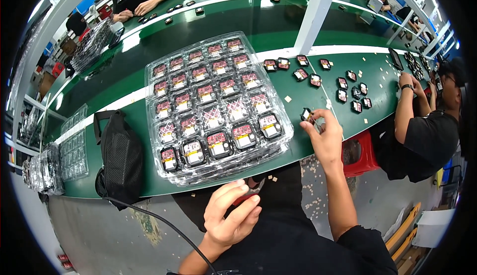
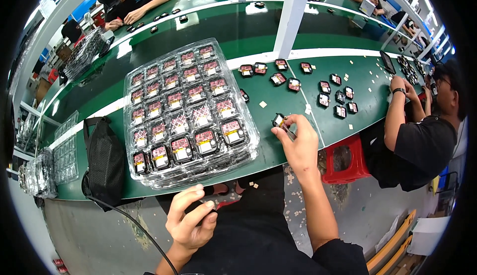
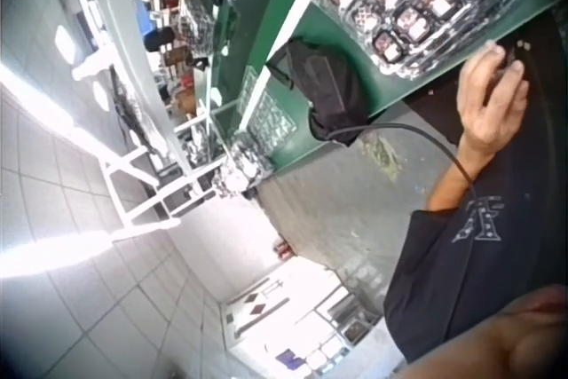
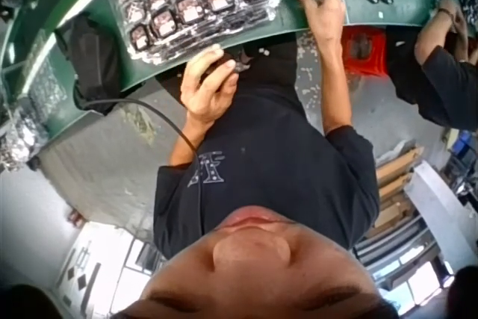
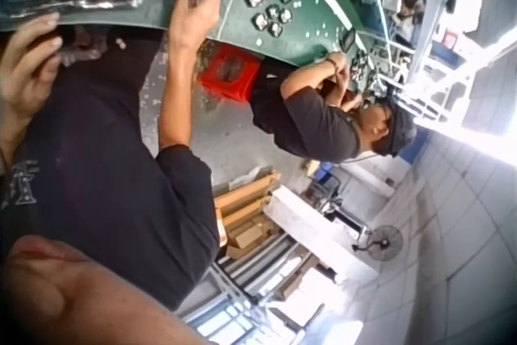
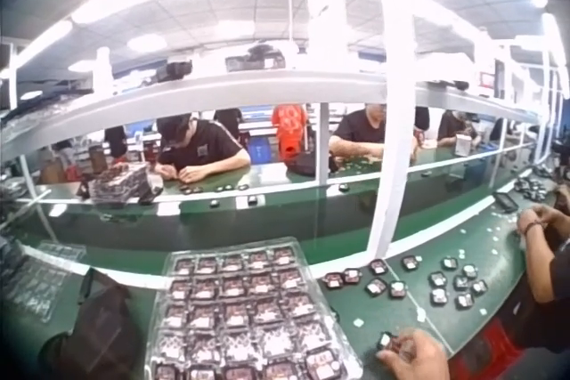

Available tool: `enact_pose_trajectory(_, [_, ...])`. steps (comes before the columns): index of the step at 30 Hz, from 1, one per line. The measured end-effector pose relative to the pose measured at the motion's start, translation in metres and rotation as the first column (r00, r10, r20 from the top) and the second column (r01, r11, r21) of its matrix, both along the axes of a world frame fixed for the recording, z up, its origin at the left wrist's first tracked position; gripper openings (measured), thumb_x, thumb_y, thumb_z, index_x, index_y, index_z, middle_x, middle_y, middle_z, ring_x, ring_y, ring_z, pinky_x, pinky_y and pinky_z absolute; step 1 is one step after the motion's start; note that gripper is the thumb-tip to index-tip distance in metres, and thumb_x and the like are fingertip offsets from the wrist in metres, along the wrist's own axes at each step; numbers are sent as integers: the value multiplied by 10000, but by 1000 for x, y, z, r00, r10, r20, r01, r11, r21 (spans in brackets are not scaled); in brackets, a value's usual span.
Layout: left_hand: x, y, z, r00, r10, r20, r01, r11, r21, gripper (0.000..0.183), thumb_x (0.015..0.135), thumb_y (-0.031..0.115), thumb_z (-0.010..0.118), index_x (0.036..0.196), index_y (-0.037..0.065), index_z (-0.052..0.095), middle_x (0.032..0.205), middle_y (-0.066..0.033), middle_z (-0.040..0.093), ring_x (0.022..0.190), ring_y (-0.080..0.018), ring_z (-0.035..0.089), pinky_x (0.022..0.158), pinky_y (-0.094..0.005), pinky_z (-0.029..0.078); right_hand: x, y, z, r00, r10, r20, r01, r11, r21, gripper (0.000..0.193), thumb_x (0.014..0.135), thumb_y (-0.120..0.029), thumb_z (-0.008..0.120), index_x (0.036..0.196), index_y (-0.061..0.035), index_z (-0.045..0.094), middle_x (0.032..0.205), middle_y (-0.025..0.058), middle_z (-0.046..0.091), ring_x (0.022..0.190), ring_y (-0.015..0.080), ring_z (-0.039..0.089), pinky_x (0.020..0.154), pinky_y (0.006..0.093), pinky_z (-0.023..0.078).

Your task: Assembling small electronic modules at a manufacturing workstation.

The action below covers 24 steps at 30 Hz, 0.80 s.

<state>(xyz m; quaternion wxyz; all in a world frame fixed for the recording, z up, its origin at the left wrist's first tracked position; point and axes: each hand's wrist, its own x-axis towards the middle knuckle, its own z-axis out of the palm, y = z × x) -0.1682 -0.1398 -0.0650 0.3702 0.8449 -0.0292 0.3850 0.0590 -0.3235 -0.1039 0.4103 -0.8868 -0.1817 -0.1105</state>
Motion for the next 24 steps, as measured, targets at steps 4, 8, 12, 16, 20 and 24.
enact_pose_trajectory(4, [-3, -15, -16, 976, -211, -59, 151, 843, -517, 482, 889, 264, 842, 1235, -33, 684, 1262, -190, 646, 1126, -324, 686, 962, -414, 583, -60, -6, 38, 980, 189, 63, -199, 952, 232, 456, 720, -148, 954, 964, -28, 589, 1078, 116, 733, 531, 58, 374, 486, 249, 369])
enact_pose_trajectory(8, [5, -23, -12, 901, -415, 125, 212, 170, -962, 824, 905, 411, 801, 1487, -66, 465, 1518, -207, 453, 1377, -296, 515, 1115, -424, 467, -99, 16, 65, 787, 614, -63, -570, 761, 310, 474, 728, -227, 964, 939, -42, 582, 1122, 138, 739, 547, 46, 441, 500, 226, 412])
enact_pose_trajectory(12, [6, -16, -23, 919, -393, 42, 189, 345, -919, 847, 846, 519, 821, 1386, -69, 539, 1413, -224, 567, 1294, -296, 587, 1082, -419, 511, -105, 24, 63, 699, 710, -86, -654, 683, 327, 477, 718, -261, 965, 912, -40, 591, 1132, 156, 741, 565, 38, 434, 498, 214, 408])
enact_pose_trajectory(16, [1, -11, -24, 931, -364, 24, 115, 231, -966, 748, 889, 454, 821, 1354, -66, 551, 1388, -207, 576, 1255, -273, 605, 1044, -414, 544, -108, 30, 70, 665, 741, -93, -704, 663, 254, 565, 740, -414, 919, 1011, -27, 610, 1146, 138, 642, 765, 191, 637, 623, 301, 550])
enact_pose_trajectory(20, [-3, -7, -21, 948, -310, 73, 128, 161, -979, 714, 933, 364, 797, 1407, -75, 491, 1276, -169, 617, 1197, -301, 657, 991, -431, 592, -110, 30, 73, 719, 670, -183, -669, 739, 77, 605, 872, -409, 819, 1259, -10, 579, 1159, 153, 498, 813, 303, 699, 674, 390, 599])
enact_pose_trajectory(24, [-3, -5, -23, 947, -304, 102, 141, 107, -984, 704, 940, 336, 790, 1418, -78, 481, 1288, -166, 623, 1228, -336, 653, 1023, -440, 577, -115, 30, 79, 769, 602, -217, -617, 787, 0, 479, 936, -72, 703, 1390, 3, 572, 1113, 158, 510, 782, 294, 639, 684, 391, 560])
